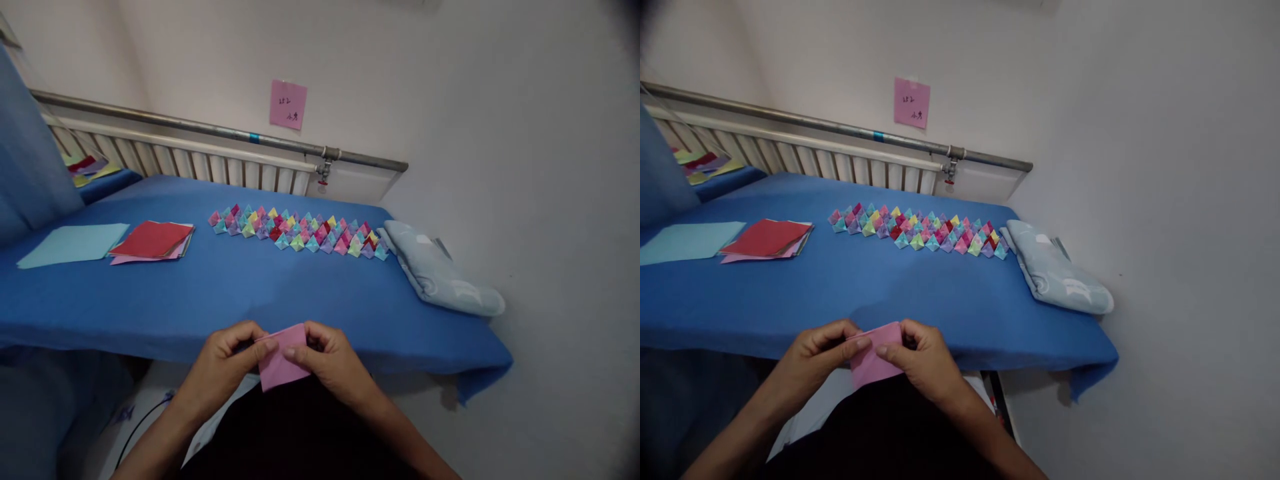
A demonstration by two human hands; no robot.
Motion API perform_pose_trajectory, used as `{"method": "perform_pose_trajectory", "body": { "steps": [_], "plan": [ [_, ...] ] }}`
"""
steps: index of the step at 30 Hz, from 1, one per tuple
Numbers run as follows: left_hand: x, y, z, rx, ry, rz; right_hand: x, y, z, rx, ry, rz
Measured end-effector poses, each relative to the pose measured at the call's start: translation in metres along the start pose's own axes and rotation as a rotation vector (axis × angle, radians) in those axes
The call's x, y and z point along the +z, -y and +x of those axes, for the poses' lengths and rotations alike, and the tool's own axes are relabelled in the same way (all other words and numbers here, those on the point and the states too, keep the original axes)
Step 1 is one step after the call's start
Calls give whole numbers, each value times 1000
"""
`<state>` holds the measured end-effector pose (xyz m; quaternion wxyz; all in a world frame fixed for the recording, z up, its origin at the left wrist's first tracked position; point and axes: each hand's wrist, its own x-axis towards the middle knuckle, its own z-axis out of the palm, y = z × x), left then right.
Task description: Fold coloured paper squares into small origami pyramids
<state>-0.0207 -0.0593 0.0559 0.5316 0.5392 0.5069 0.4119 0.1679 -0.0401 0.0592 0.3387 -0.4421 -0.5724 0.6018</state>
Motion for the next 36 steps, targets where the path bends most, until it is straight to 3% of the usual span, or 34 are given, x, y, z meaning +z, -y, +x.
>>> {"method": "perform_pose_trajectory", "body": {
  "steps": [4,8,10,13,17,20,25,30,36],
  "plan": [
    [-1,6,4,-31,-97,-71,-2,-8,2,41,-41,-55],
    [-3,11,5,-22,-164,-87,-2,-9,2,92,61,-36],
    [-5,12,7,5,-152,-57,-3,-10,3,34,61,-90],
    [-11,13,18,170,-115,86,-10,-12,7,-258,-106,-399],
    [-18,24,47,619,-141,519,-28,-16,19,-757,-351,-958],
    [-18,41,67,832,-223,880,-40,-24,28,-897,-416,-1211],
    [-15,67,66,849,-240,1147,-39,-46,27,-835,-342,-1348],
    [-3,69,37,832,-315,1052,-28,-61,18,-753,-331,-1376],
    [22,67,20,872,-192,963,-25,-63,12,-697,-326,-1343]
  ]
}}
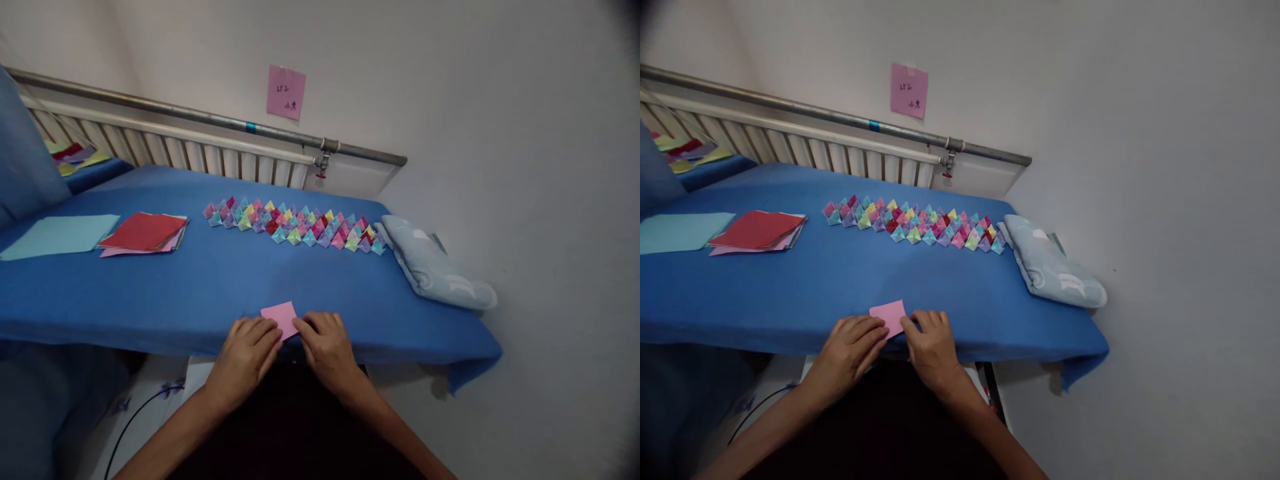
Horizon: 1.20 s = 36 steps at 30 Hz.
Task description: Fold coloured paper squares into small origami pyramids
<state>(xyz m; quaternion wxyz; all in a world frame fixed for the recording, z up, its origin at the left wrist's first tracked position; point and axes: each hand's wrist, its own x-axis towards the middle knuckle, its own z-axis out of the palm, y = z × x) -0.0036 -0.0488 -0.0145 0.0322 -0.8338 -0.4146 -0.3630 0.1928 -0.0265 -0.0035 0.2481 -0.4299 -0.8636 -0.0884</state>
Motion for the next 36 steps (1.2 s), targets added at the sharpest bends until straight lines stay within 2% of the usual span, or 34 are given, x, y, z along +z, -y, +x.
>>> {"method": "perform_pose_trajectory", "body": {
  "steps": [3,5,9,12,16,26,32,36],
  "plan": [
    [3,-1,-1,-11,9,10,-6,6,-1,21,-7,80],
    [3,0,-2,-22,27,20,-10,12,0,-30,17,151],
    [1,0,-5,-34,72,40,-8,21,2,-124,187,214],
    [0,0,-8,-22,74,69,-3,21,2,-69,275,170],
    [2,0,-13,-11,73,96,-3,16,3,-22,330,138],
    [3,1,-16,-4,58,87,-14,11,16,67,344,68],
    [3,1,-14,-21,107,98,-19,18,0,-21,354,139],
    [1,14,-14,-3,112,145,-11,16,-7,-17,345,138]
  ]
}}
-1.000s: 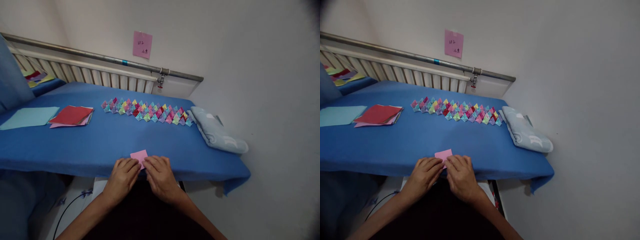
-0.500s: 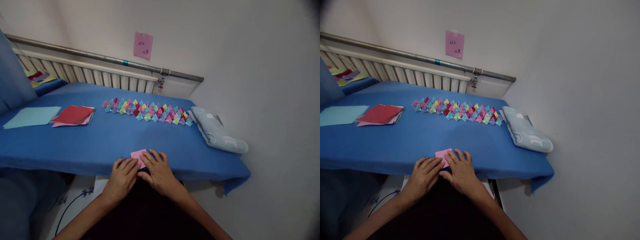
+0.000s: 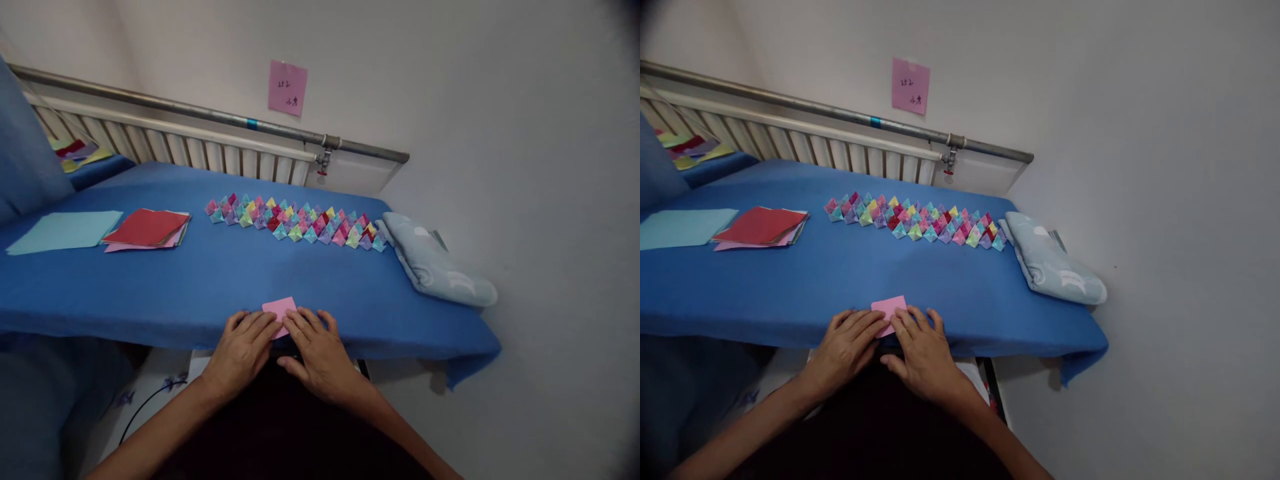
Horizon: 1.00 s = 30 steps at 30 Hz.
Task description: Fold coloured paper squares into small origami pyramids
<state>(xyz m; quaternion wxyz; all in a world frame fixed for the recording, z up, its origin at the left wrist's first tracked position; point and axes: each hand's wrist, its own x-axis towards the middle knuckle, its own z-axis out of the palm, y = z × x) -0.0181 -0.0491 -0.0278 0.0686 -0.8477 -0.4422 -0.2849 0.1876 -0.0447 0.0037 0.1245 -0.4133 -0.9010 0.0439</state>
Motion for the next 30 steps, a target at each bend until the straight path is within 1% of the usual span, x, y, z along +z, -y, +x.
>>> {"method": "perform_pose_trajectory", "body": {
  "steps": [2,5,9,11,14,15,17,18,20,22,23,25,28,30],
  "plan": [
    [-2,10,0,-13,12,45,2,-2,1,-4,-10,-4],
    [-5,20,3,-56,63,100,3,-2,4,-2,-43,6],
    [-6,22,8,-129,127,135,7,1,12,24,-147,23],
    [-7,23,7,-153,133,82,7,1,15,15,-193,39],
    [-12,27,2,-185,97,-121,3,1,18,33,-282,155],
    [-15,28,0,-217,73,-212,-1,1,19,69,-322,236],
    [-22,28,0,-340,28,-421,-8,1,20,179,-375,477],
    [-27,28,2,-421,19,-542,-12,2,22,242,-370,625],
    [-36,27,7,-582,30,-793,-18,3,25,357,-310,915],
    [-43,26,15,-667,51,-967,-20,2,30,453,-247,1098],
    [-45,26,18,-670,48,-987,-19,1,33,489,-234,1137],
    [-46,26,24,-591,16,-899,-16,-2,38,524,-225,1142],
    [-41,28,28,-352,-15,-680,-10,-8,45,498,-214,1026],
    [-34,28,29,-212,4,-585,-8,-11,49,435,-197,825]
  ]
}}
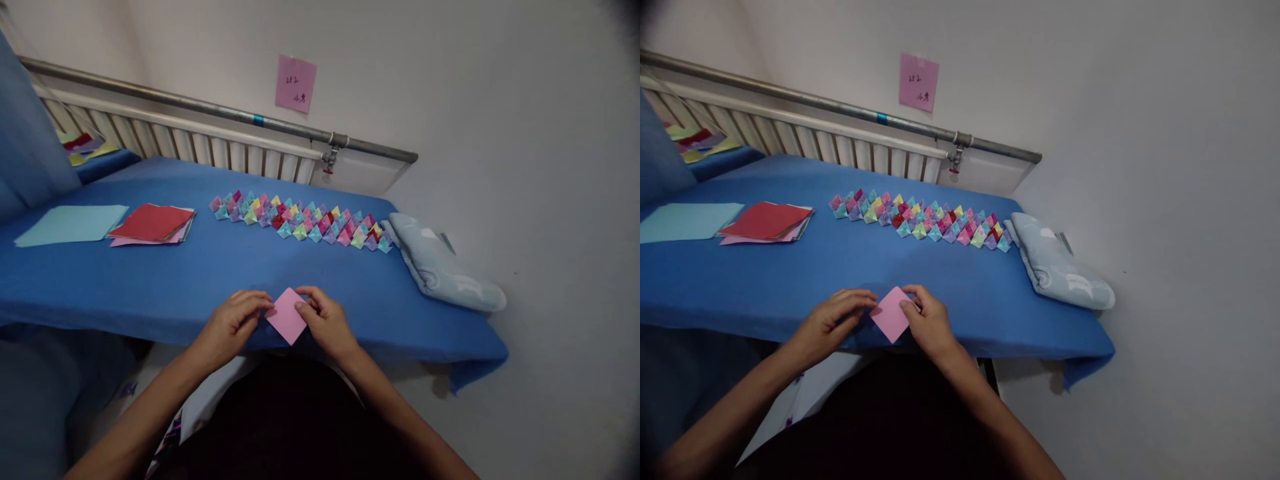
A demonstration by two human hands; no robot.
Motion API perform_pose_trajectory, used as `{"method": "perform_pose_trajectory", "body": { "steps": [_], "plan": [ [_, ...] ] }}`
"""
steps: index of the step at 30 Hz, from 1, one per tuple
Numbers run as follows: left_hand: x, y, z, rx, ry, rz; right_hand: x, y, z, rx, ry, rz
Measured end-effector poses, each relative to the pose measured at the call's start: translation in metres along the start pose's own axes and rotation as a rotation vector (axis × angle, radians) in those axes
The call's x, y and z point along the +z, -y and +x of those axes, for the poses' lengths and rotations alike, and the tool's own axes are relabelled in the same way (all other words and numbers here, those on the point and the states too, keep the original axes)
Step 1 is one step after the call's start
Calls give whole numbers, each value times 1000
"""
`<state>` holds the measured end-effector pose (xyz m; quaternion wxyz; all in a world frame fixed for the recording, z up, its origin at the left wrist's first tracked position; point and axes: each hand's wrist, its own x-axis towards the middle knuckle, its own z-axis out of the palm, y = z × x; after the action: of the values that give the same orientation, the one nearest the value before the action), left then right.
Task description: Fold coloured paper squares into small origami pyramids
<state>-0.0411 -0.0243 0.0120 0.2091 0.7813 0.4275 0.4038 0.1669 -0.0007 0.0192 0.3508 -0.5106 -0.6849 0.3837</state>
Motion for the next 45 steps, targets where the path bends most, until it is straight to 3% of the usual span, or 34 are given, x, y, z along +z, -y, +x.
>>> {"method": "perform_pose_trajectory", "body": {
  "steps": [4,7,10,15,30,36,45],
  "plan": [
    [12,5,0,92,106,152,-6,-1,3,-131,-51,-343],
    [14,8,0,103,168,223,-16,-4,-2,-246,-144,-419],
    [11,10,2,105,224,249,-25,-10,-11,-386,-63,-403],
    [7,16,13,81,307,244,-27,-20,-20,-362,45,-338],
    [12,23,17,65,243,244,-20,-18,-10,-245,27,-341],
    [22,17,8,173,113,311,-18,-22,-11,-330,23,-441],
    [28,12,-3,219,58,362,-17,-31,-14,-411,22,-547]
  ]
}}
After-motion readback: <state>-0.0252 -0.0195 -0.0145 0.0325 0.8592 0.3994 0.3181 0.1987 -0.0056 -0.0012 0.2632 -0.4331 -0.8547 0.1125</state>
